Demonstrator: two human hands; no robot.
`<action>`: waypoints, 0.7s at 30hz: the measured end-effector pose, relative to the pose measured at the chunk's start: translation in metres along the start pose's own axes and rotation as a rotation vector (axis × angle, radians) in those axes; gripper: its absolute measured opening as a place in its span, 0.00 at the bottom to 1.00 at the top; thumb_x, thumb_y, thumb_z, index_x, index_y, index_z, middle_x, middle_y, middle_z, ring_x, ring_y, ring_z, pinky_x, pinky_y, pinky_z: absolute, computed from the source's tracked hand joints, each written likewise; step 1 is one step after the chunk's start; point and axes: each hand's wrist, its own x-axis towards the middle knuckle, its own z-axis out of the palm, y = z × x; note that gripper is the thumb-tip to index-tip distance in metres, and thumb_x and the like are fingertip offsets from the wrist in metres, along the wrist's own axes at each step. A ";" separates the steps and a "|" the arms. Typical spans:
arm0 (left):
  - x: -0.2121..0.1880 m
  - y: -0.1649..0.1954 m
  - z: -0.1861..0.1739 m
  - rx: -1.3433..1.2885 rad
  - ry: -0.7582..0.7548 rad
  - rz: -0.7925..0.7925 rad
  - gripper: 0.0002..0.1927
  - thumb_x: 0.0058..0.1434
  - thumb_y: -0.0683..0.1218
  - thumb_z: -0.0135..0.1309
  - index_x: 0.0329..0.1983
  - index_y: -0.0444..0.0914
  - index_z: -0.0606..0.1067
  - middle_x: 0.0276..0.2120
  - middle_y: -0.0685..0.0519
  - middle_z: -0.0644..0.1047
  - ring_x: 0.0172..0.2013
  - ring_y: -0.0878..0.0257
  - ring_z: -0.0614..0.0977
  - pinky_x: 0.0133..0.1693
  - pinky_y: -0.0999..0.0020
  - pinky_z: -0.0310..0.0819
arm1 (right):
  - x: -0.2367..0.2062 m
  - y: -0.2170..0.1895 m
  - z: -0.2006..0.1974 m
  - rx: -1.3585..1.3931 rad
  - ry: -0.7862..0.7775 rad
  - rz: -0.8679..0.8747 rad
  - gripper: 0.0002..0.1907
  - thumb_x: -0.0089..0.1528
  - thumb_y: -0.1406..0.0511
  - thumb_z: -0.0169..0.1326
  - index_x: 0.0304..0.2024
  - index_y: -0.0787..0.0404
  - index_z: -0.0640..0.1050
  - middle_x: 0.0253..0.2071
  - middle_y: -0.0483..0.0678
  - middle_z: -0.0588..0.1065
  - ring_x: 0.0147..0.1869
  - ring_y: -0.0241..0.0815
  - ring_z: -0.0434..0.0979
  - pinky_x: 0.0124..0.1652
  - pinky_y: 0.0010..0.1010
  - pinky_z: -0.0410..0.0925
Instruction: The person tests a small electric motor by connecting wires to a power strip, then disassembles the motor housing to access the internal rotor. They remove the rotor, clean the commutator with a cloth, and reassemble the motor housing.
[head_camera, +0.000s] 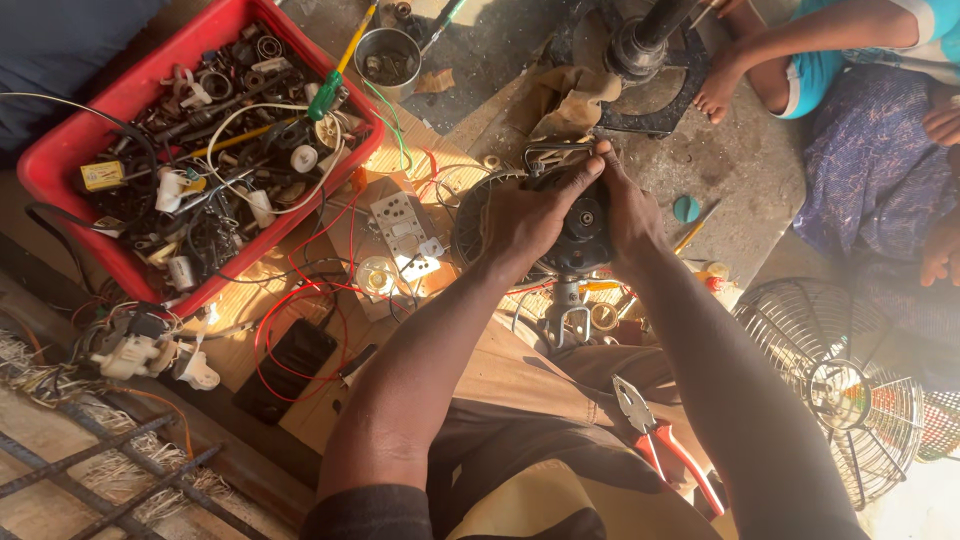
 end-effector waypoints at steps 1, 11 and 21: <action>0.000 -0.001 -0.001 -0.061 -0.016 0.041 0.40 0.46 0.73 0.61 0.47 0.37 0.84 0.39 0.49 0.87 0.42 0.63 0.88 0.45 0.69 0.80 | 0.000 0.000 0.000 -0.011 0.006 -0.007 0.44 0.55 0.41 0.59 0.56 0.71 0.75 0.52 0.58 0.79 0.49 0.50 0.84 0.48 0.44 0.80; 0.016 -0.017 -0.001 0.052 -0.026 -0.116 0.42 0.46 0.73 0.62 0.47 0.33 0.83 0.40 0.46 0.87 0.43 0.61 0.89 0.47 0.69 0.83 | 0.004 0.005 0.006 -0.175 0.139 -0.073 0.47 0.53 0.38 0.60 0.53 0.73 0.78 0.48 0.60 0.81 0.47 0.50 0.85 0.46 0.38 0.81; 0.012 -0.012 -0.003 -0.024 -0.027 -0.023 0.36 0.48 0.68 0.63 0.47 0.36 0.84 0.39 0.49 0.87 0.42 0.63 0.89 0.46 0.70 0.82 | -0.001 0.004 0.004 -0.089 0.073 -0.070 0.44 0.54 0.39 0.60 0.52 0.72 0.79 0.47 0.57 0.81 0.47 0.47 0.86 0.44 0.36 0.80</action>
